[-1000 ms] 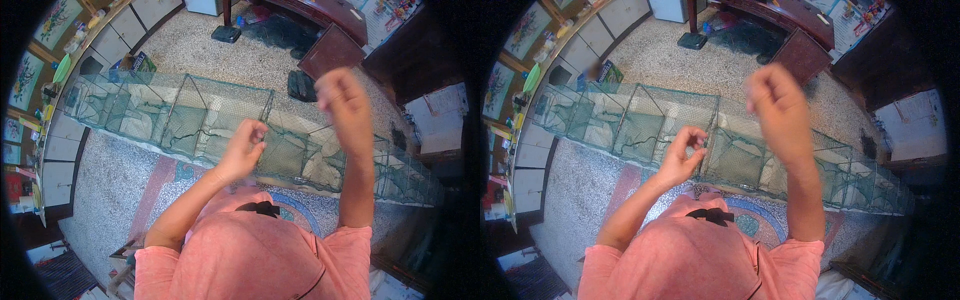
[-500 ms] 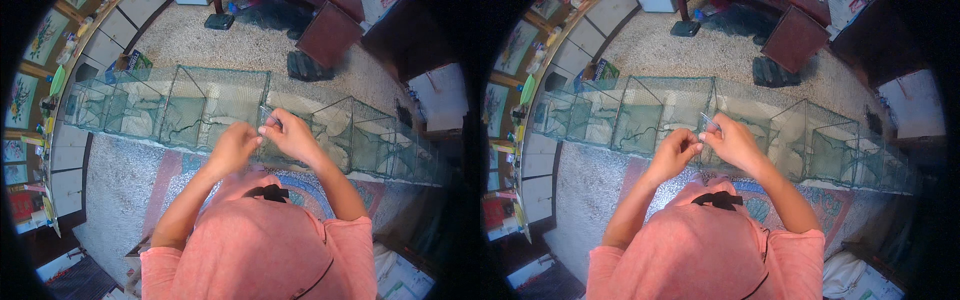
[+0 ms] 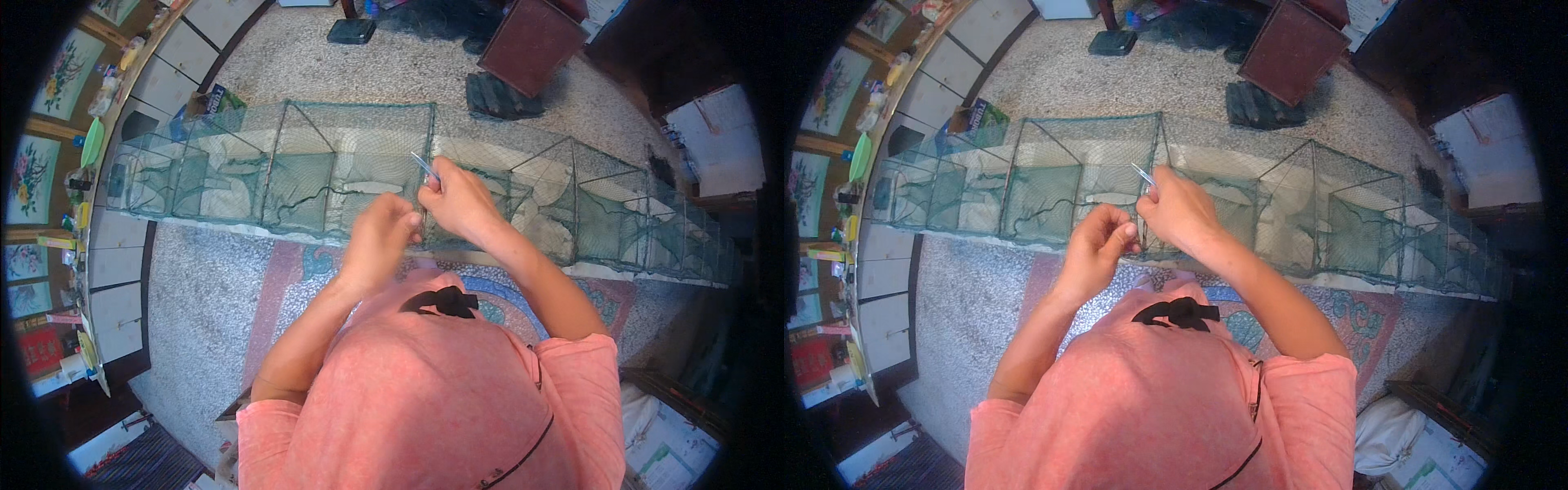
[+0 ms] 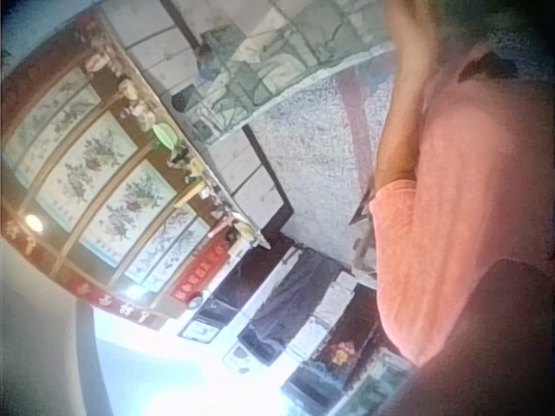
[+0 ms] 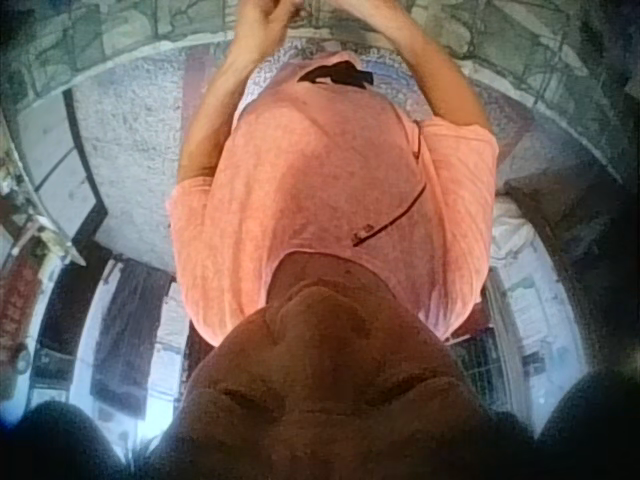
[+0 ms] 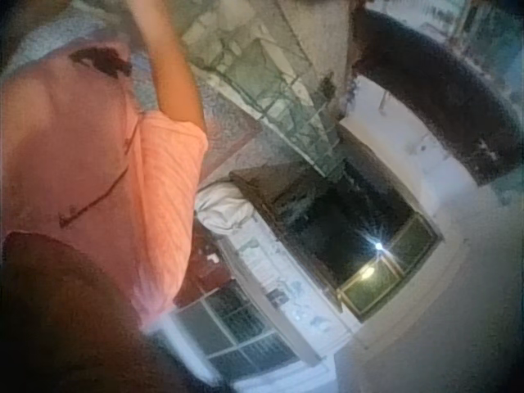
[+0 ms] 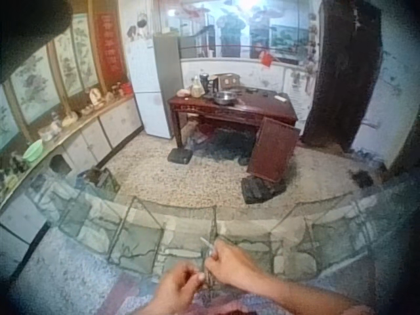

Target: The person mends a large green mesh fishing net using a needle and thread, sewing along the rectangular sections of the net laid out on the floor.

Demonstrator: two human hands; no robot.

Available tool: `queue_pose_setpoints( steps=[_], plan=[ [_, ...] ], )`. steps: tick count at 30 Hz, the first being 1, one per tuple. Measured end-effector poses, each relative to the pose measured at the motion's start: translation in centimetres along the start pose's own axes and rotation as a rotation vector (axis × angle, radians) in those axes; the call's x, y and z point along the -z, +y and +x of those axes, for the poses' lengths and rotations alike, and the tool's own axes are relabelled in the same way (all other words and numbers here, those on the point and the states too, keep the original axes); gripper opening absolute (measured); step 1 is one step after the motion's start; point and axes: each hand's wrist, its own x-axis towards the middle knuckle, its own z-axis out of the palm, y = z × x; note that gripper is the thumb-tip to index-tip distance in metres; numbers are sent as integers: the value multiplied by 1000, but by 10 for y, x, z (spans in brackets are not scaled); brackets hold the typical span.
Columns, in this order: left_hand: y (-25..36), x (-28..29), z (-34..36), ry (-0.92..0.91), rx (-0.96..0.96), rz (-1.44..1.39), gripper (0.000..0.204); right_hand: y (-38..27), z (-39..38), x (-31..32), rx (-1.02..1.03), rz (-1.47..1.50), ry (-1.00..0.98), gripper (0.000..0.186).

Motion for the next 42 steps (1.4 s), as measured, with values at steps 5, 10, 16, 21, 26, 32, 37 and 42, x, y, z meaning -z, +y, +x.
queue_pose_setpoints(
  steps=[5, 10, 16, 21, 26, 32, 37, 42],
  plan=[
    [4, -12, -1, 28, -125, 228, 12, 5, 1, 5, -2, 49, -71, 26],
    [3, -4, 4, -20, -390, 415, 15, 9, -2, 39, 66, 425, -109, 33],
    [13, -1, 15, -18, -398, 511, 15, 10, 1, 72, 159, 532, -45, 30],
    [11, -2, 18, 88, -387, 531, 27, 14, 0, 62, 265, 324, 170, 14],
    [17, 3, 23, 136, -402, 724, 57, 26, 2, 67, 511, -73, 299, 8],
    [5, 13, 40, -45, -19, 483, 86, 34, 7, 58, 517, -258, 263, 9],
    [-2, 19, 52, -136, 107, 163, 91, 39, 19, 39, 525, -136, 259, 6],
    [-22, 22, 60, -178, 158, -67, 89, 19, 33, 6, 523, 139, 287, 3]
  ],
)
